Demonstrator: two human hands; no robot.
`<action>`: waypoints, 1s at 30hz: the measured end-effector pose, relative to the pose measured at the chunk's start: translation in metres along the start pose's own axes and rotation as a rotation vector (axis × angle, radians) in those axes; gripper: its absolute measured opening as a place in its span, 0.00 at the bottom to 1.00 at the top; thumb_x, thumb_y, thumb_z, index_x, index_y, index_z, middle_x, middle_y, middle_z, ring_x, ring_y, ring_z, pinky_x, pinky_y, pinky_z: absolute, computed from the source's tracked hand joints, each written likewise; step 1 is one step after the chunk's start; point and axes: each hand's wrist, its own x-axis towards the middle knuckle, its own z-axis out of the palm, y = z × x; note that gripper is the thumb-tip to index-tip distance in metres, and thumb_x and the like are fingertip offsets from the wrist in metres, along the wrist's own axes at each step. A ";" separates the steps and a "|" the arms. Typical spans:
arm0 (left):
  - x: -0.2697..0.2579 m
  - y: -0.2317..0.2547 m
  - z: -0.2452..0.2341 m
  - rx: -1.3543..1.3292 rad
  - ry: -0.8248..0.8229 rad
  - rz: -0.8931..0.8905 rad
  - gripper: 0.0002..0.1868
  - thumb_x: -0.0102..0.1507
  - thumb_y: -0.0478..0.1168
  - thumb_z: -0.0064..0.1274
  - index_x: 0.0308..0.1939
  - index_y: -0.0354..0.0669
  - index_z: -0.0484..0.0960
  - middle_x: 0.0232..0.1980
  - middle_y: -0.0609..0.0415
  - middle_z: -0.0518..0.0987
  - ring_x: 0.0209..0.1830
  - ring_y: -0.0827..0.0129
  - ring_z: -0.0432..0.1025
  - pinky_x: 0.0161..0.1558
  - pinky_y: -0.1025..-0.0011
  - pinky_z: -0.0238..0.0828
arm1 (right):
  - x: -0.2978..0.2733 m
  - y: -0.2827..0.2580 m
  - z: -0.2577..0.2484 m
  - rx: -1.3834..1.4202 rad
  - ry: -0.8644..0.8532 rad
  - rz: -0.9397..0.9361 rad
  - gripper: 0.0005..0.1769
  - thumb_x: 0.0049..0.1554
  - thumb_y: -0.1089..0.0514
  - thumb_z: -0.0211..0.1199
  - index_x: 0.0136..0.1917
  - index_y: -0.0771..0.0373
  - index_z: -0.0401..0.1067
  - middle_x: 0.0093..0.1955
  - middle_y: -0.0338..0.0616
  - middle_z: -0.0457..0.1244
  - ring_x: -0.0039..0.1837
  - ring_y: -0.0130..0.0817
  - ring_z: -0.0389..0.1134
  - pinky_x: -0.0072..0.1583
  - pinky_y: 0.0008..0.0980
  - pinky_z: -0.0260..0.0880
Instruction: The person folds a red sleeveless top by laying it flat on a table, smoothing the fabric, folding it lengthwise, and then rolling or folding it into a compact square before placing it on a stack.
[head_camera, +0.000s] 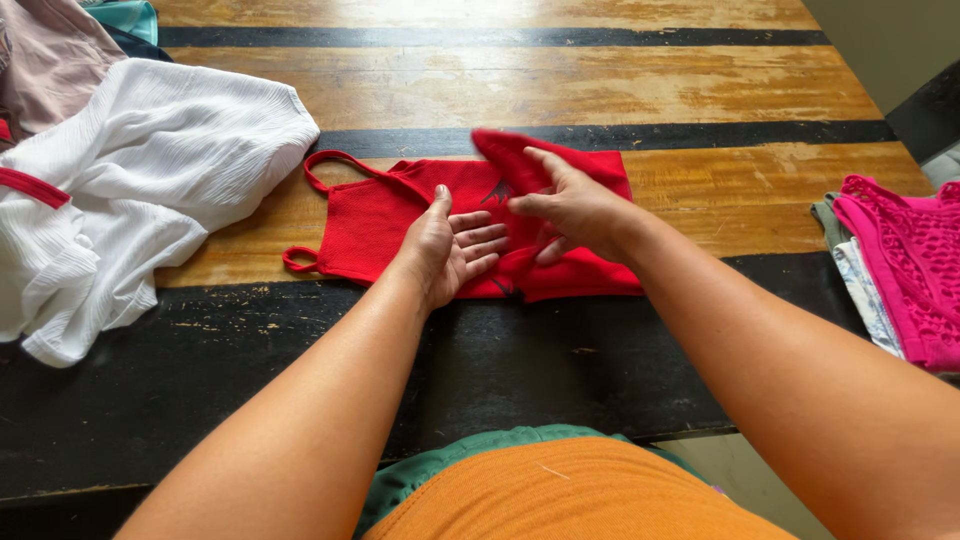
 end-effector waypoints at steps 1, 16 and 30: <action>-0.002 0.000 0.001 -0.042 -0.010 0.014 0.44 0.68 0.70 0.26 0.66 0.34 0.68 0.64 0.35 0.77 0.64 0.47 0.73 0.62 0.49 0.71 | 0.003 0.004 -0.001 0.002 0.003 0.002 0.51 0.58 0.58 0.64 0.84 0.46 0.37 0.53 0.50 0.65 0.42 0.35 0.68 0.38 0.39 0.77; 0.035 0.002 -0.011 0.423 0.189 0.202 0.17 0.59 0.31 0.61 0.53 0.37 0.81 0.45 0.46 0.85 0.39 0.65 0.80 0.41 0.66 0.79 | 0.000 0.093 -0.030 -0.749 0.519 -0.382 0.24 0.56 0.58 0.63 0.66 0.52 0.74 0.75 0.54 0.55 0.76 0.52 0.54 0.72 0.46 0.57; -0.021 0.045 0.003 0.810 0.724 0.571 0.06 0.64 0.33 0.49 0.40 0.41 0.82 0.38 0.50 0.86 0.32 0.66 0.82 0.36 0.67 0.82 | -0.057 0.023 0.024 -0.476 0.433 0.313 0.18 0.58 0.54 0.59 0.58 0.63 0.78 0.50 0.56 0.72 0.50 0.49 0.78 0.54 0.47 0.82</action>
